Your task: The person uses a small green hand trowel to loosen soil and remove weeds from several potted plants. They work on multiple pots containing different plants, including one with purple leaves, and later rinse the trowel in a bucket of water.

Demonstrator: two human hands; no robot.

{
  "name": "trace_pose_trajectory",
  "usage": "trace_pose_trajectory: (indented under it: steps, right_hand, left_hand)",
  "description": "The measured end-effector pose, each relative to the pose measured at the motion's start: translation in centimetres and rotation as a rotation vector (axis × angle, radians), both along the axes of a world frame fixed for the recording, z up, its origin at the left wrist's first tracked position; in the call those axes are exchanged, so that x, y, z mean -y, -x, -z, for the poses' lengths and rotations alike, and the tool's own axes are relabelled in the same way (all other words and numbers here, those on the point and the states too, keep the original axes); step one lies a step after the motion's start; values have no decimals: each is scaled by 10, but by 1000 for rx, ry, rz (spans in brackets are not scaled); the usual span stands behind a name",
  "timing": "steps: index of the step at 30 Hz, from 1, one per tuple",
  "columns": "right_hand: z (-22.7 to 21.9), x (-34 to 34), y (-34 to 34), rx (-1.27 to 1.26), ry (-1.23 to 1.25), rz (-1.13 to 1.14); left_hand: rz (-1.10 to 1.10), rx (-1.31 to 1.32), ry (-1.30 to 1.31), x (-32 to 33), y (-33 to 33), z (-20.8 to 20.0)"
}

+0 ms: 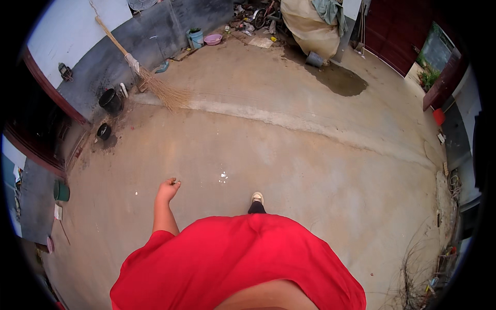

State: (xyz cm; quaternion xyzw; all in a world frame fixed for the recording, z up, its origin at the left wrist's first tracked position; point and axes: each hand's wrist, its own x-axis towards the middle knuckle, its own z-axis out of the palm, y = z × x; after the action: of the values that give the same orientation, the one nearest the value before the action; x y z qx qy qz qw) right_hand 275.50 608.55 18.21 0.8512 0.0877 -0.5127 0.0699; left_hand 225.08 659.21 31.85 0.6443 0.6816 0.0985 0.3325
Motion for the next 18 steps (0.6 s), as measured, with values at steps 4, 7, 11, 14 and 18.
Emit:
trace_pose_trajectory:
  steps: [4,7,11,14,18]
  right_hand:
    - [8,-125,-67,-9,3,-31]
    - [7,-249,-127,-37,26,-16]
    - [-53,-466,-179,464,-466,-354]
    - [-101,-619,-207,543,-647,-345]
    - [-122,-758,-212,532,-830,-417]
  left_hand:
    - [-41,-34,71,-98,-24,-7]
    - [-97,85,52,-170,-43,-10]
    - [-100,103,75,-245,-77,-20]
    - [-92,-13,112,-310,-110,-30]
    - [-16,29,115,-427,-119,10]
